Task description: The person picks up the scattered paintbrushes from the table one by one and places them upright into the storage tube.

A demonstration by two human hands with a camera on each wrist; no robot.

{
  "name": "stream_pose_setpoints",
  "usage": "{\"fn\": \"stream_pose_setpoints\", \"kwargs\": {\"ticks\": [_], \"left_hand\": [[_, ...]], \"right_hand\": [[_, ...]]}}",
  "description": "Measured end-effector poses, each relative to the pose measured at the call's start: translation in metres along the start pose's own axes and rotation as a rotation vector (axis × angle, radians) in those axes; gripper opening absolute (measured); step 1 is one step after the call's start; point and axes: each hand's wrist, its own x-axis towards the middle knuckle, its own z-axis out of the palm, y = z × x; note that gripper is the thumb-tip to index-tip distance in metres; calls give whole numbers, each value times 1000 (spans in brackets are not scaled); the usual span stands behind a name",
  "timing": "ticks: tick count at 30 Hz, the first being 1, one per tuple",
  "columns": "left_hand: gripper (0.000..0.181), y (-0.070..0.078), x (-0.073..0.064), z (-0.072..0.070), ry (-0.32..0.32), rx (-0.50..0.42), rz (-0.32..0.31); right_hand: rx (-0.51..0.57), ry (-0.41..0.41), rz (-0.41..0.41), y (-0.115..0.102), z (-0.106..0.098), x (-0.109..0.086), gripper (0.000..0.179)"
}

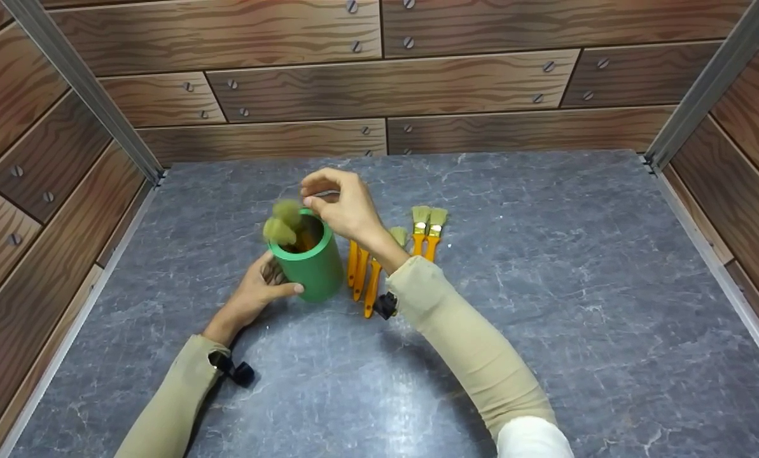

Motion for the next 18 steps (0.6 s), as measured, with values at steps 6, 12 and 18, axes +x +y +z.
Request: {"fn": "stream_pose_setpoints", "kwargs": {"ticks": [6, 12, 18], "left_hand": [[104, 0, 0, 0, 4, 9, -8], [105, 0, -1, -1, 1, 22, -25], [105, 0, -1, -1, -2, 36, -16]], "right_hand": [[-22, 6, 2, 0, -2, -2, 24], [-49, 2, 0, -1, -6, -7, 25], [-127, 10, -4, 0, -14, -12, 25]]}}
